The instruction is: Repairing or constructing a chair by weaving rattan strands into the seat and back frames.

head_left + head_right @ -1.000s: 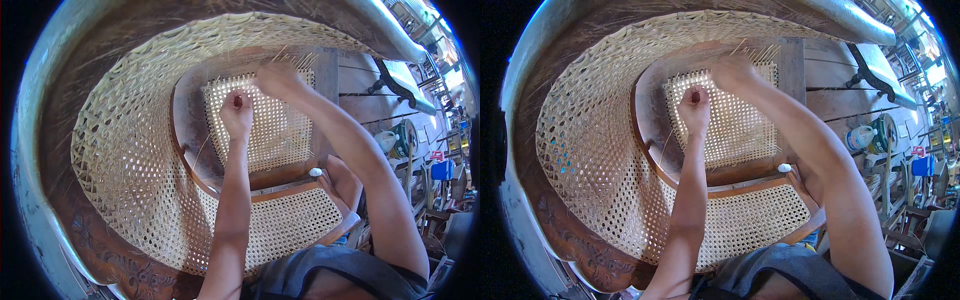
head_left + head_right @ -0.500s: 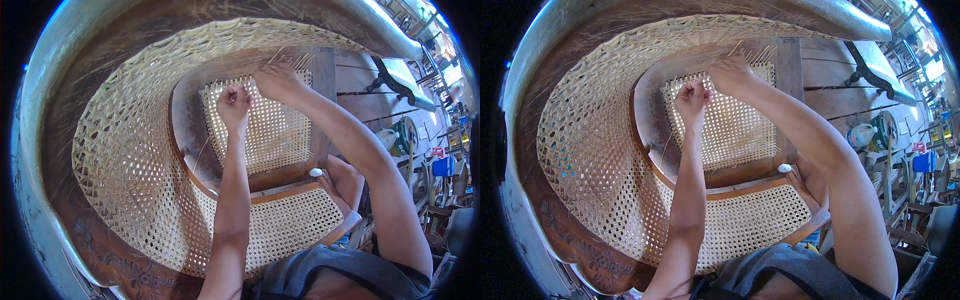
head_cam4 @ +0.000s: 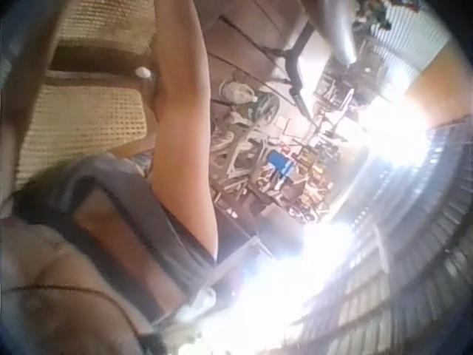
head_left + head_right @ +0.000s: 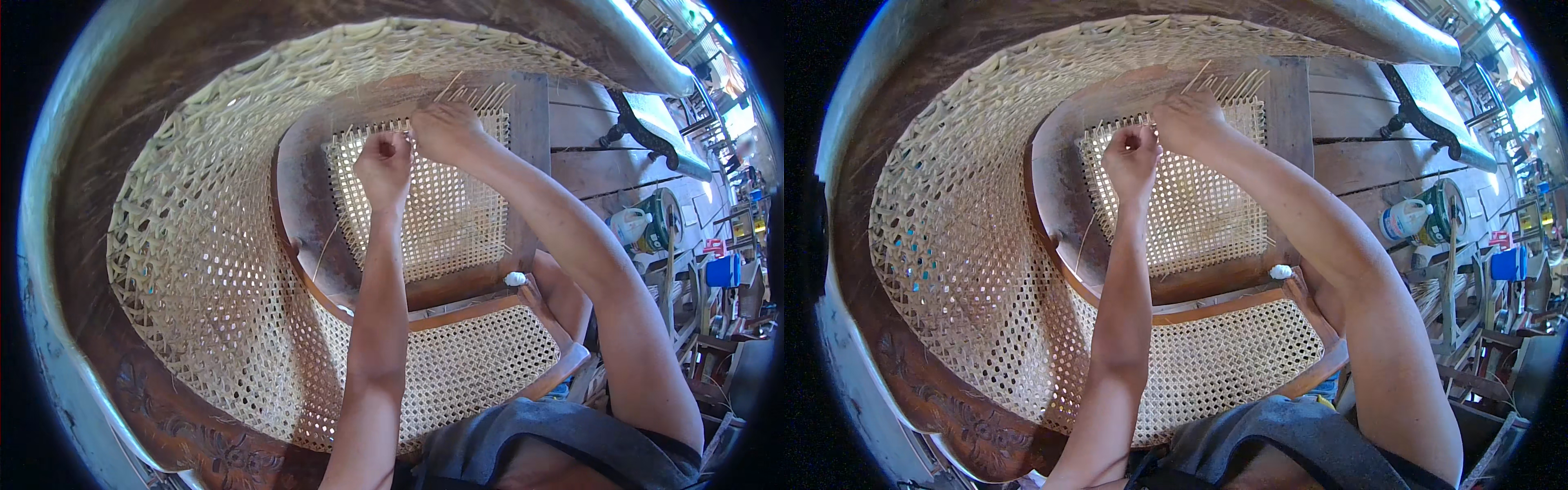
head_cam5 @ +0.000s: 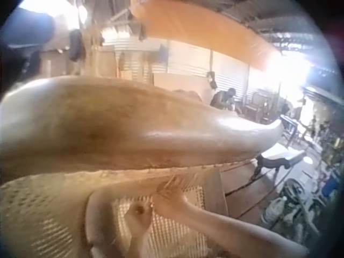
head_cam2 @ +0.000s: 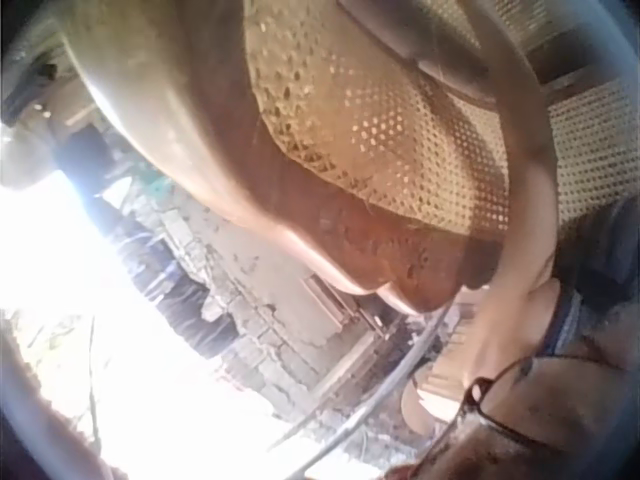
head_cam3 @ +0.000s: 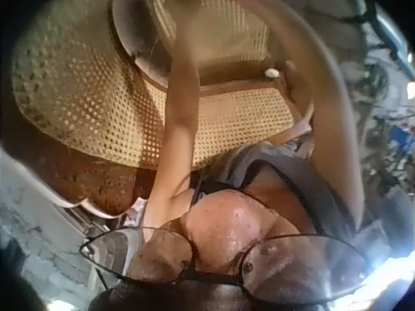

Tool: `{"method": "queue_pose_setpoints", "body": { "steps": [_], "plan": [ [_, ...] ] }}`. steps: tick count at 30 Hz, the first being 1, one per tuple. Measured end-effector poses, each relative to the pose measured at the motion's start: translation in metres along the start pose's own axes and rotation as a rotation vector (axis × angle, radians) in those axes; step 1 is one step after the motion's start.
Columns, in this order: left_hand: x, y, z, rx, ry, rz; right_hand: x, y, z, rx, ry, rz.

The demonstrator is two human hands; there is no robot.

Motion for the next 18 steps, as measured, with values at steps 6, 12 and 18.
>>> {"method": "queue_pose_setpoints", "body": {
  "steps": [6, 12, 18],
  "plan": [
    [0.034, -0.005, 0.003, -0.014, -0.129, 0.258, 0.021, 0.002, -0.003, 0.002, -0.066, 0.025],
    [0.02, -0.006, 0.005, -0.033, -0.081, 0.259, 0.019, 0.005, 0.002, 0.166, -0.015, 0.124],
    [0.006, 0.001, 0.003, 0.057, -0.076, -0.036, -0.007, 0.001, 0.001, 0.156, 0.098, -0.075]
  ]
}}
Point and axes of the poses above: each hand's wrist, its own z-axis away from the middle knuckle, its own y-axis out of the palm, x = y × z, the point moved 9 cm from there along -z, towards the middle knuckle, and after that the axes turned 12 degrees about x, right-handed, at the moved point
